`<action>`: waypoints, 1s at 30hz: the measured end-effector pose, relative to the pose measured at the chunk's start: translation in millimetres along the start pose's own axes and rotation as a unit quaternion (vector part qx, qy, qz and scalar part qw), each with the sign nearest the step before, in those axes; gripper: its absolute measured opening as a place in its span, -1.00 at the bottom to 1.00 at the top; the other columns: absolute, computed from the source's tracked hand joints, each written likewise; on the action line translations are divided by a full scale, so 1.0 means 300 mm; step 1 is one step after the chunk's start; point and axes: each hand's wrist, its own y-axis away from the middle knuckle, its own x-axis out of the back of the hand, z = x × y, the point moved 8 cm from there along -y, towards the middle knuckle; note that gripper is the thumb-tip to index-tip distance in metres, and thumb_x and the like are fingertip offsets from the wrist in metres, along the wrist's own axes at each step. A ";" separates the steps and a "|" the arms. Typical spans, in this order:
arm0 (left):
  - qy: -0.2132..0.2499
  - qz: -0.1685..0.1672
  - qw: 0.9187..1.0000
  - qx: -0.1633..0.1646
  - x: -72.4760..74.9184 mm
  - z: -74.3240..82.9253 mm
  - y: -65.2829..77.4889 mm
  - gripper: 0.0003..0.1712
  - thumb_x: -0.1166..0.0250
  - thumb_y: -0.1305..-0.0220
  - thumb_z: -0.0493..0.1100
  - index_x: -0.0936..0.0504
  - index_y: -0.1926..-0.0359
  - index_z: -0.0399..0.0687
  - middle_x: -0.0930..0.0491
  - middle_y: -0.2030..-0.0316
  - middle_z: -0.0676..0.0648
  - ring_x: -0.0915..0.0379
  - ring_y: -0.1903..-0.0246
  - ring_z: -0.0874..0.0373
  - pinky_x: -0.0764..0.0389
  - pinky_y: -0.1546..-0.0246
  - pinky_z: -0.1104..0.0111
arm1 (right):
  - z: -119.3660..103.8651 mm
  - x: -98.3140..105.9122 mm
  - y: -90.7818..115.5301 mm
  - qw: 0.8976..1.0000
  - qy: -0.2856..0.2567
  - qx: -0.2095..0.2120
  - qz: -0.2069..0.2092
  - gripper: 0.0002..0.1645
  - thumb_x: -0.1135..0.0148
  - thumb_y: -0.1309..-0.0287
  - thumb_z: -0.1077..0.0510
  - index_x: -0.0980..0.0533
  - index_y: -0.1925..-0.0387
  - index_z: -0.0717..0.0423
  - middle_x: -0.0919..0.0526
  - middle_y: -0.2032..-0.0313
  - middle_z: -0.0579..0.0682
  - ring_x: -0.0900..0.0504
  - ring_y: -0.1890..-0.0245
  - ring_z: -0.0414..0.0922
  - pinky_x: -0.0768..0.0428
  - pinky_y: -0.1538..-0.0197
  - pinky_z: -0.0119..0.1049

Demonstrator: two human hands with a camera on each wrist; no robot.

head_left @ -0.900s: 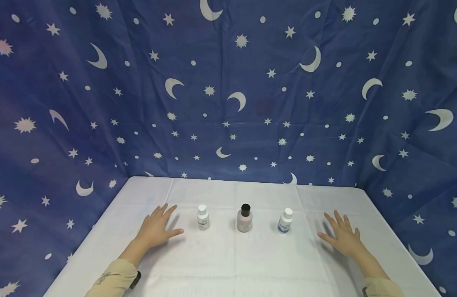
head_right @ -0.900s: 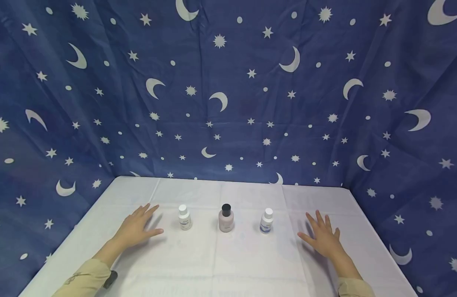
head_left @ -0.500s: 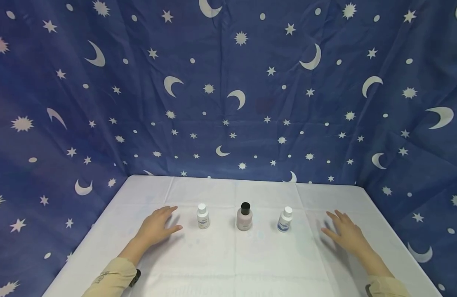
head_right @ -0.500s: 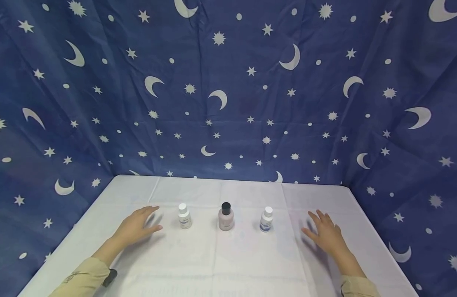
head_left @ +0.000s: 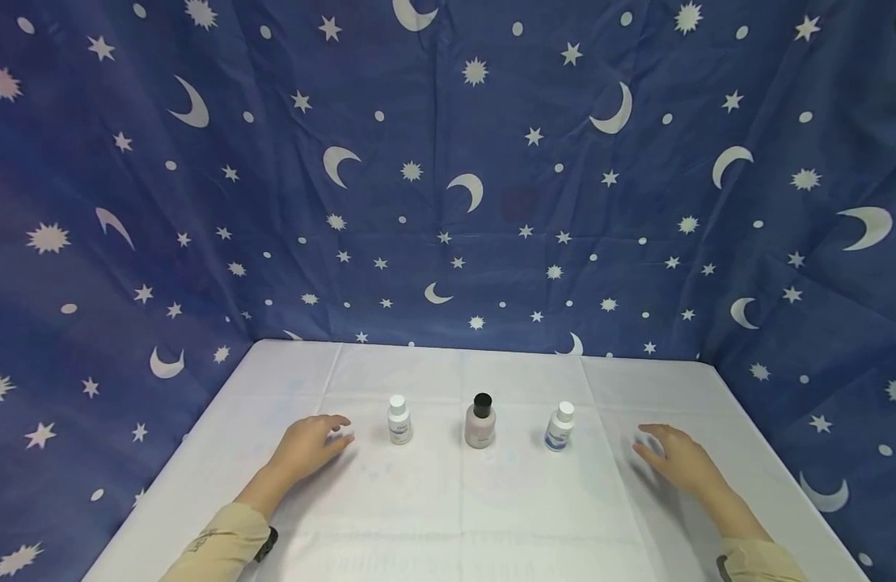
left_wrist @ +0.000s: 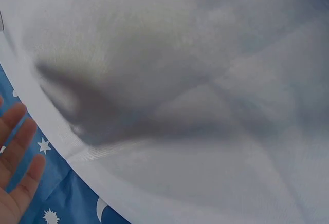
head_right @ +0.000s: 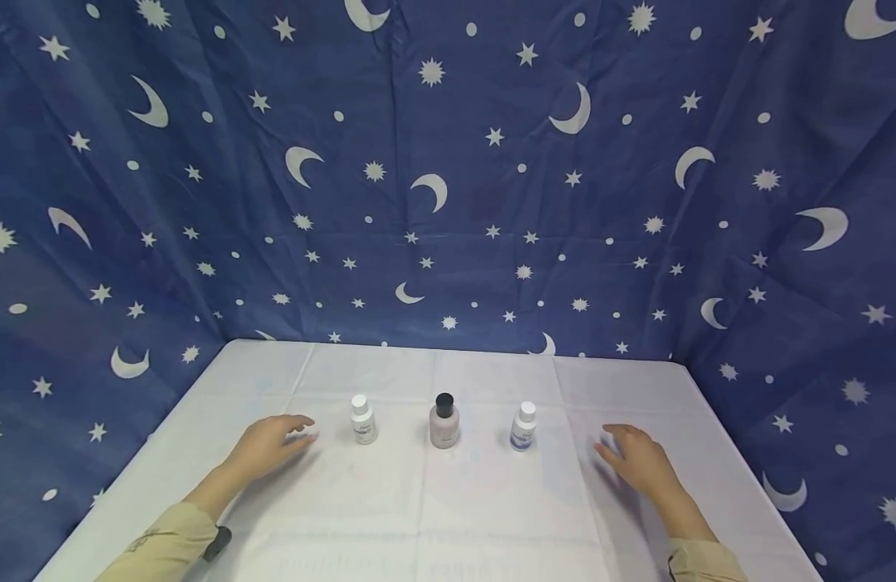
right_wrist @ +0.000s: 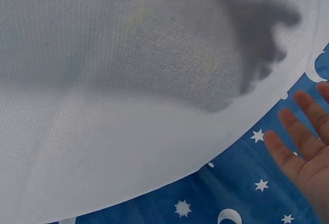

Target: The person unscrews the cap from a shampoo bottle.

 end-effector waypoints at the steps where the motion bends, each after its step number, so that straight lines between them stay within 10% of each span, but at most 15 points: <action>1: 0.000 -0.004 1.000 0.002 -0.002 0.000 0.002 -0.69 -0.29 -0.19 -0.02 -0.66 0.14 -0.11 -0.71 0.28 -0.11 -0.63 0.24 -0.04 -0.60 0.14 0.09 | -0.002 -0.001 0.000 1.000 0.001 0.001 -0.003 -0.49 -0.20 -0.20 0.04 -0.50 0.02 0.42 -0.56 0.05 0.43 -0.53 0.04 0.35 -0.49 0.00 0.21; 30: 0.028 -0.011 0.999 -0.013 0.019 0.022 0.034 -0.86 -0.28 -0.20 -0.10 -0.69 0.28 -0.03 -0.69 0.42 0.05 -0.59 0.35 0.09 -0.59 0.25 0.16 | -0.083 -0.005 0.051 0.999 -0.011 0.017 -0.038 -0.71 -0.24 -0.13 0.16 -0.57 0.20 0.32 -0.69 0.30 0.22 -0.66 0.28 0.16 -0.62 0.21 0.04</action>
